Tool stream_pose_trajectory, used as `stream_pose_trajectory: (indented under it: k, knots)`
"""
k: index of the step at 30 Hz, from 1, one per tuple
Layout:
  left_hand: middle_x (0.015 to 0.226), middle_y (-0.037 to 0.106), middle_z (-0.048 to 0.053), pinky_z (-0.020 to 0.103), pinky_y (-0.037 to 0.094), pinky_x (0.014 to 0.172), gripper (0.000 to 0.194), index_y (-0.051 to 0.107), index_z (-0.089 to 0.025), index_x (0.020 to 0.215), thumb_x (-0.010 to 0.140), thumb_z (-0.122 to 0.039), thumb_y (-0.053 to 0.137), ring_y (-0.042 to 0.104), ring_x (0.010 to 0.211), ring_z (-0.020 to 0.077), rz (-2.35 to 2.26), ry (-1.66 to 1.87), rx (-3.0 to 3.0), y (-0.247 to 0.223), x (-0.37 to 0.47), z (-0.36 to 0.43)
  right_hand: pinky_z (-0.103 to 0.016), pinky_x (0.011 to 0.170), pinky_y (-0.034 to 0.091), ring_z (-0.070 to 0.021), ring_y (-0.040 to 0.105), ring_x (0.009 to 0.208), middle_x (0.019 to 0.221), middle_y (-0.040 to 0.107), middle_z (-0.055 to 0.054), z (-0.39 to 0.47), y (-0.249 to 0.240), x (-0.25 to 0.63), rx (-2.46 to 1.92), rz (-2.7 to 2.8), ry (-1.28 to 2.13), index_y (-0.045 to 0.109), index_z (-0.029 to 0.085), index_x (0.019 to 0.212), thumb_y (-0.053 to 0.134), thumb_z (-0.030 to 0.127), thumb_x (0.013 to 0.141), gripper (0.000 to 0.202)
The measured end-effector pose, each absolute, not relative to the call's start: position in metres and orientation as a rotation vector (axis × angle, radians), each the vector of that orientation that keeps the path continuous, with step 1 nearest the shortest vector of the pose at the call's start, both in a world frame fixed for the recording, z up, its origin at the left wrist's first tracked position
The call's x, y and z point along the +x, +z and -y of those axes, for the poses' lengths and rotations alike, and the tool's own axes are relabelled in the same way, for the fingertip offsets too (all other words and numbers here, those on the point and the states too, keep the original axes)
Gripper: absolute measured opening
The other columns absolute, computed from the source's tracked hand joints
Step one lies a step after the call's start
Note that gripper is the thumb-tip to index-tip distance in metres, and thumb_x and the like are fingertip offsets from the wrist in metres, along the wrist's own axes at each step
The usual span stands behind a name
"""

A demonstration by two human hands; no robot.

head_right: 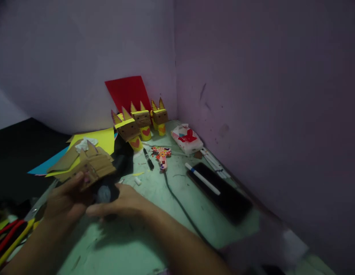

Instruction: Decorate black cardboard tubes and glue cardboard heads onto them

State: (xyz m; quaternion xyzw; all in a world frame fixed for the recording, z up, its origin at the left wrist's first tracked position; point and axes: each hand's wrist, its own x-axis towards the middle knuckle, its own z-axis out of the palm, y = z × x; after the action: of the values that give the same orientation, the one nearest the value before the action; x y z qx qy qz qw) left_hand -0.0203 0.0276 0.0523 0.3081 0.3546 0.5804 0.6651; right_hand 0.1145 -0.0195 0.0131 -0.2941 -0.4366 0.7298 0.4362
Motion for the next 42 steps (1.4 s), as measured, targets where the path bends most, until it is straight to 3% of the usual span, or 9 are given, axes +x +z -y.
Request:
stream_pose_trajectory:
  k: [4,10,16,29,36,42]
  knots:
    - [0.081,0.076,0.003,0.03,0.057,0.078,0.039,0.067,-0.018,0.104,0.068,-0.006,0.058,0.07,0.069,0.0191,-0.79,1.33,0.617,0.052,-0.014,-0.027,-0.019,0.045,0.047,-0.0095,0.058,0.051,0.069,0.062,0.001,0.022,0.018,0.116,-0.718,0.931,1.905,0.06,0.016,0.087,0.083,0.033,0.051,0.046]
    - [0.082,0.076,0.002,0.034,0.055,0.085,0.052,0.064,-0.022,0.113,0.065,-0.005,0.057,0.07,0.068,0.0198,-0.801,1.372,0.695,0.049,-0.01,-0.024,-0.018,0.03,0.042,-0.0071,0.048,0.034,0.047,0.052,0.006,0.022,0.015,0.107,-0.824,0.827,1.866,0.055,0.015,0.059,0.078,0.019,0.043,0.028]
    - [0.082,0.076,0.006,0.038,0.054,0.086,0.051,0.065,-0.015,0.111,0.061,-0.008,0.061,0.071,0.069,0.0232,-0.839,1.343,0.741,0.046,-0.013,-0.024,-0.018,0.026,0.041,-0.0081,0.047,0.029,0.039,0.052,0.006,0.021,0.015,0.106,-0.867,0.768,1.885,0.053,0.015,0.053,0.071,0.012,0.041,0.022]
    - [0.083,0.075,0.007,0.028,0.06,0.063,0.045,0.07,-0.017,0.097,0.052,-0.014,0.072,0.07,0.069,0.0219,-0.745,1.298,0.833,0.045,-0.014,-0.023,-0.016,0.03,0.042,-0.0071,0.047,0.031,0.04,0.052,0.008,0.02,0.014,0.109,-0.939,0.872,1.819,0.055,0.016,0.056,0.072,0.014,0.043,0.022]
    - [0.073,0.074,0.006,0.027,0.06,0.064,0.042,0.072,-0.015,0.089,0.047,-0.017,0.077,0.069,0.064,0.0208,-0.797,1.289,0.815,0.042,-0.015,-0.024,-0.016,0.029,0.042,-0.007,0.047,0.032,0.041,0.052,0.007,0.02,0.013,0.109,-0.947,0.877,1.785,0.055,0.016,0.055,0.072,0.014,0.043,0.021]
    - [0.079,0.075,0.005,0.031,0.059,0.074,0.044,0.071,-0.016,0.094,0.05,-0.016,0.075,0.07,0.069,0.0214,-0.765,1.273,0.825,0.041,-0.013,-0.024,-0.017,0.031,0.041,-0.0067,0.045,0.033,0.041,0.05,0.008,0.02,0.011,0.109,-0.953,0.874,1.772,0.055,0.015,0.054,0.072,0.013,0.043,0.02]
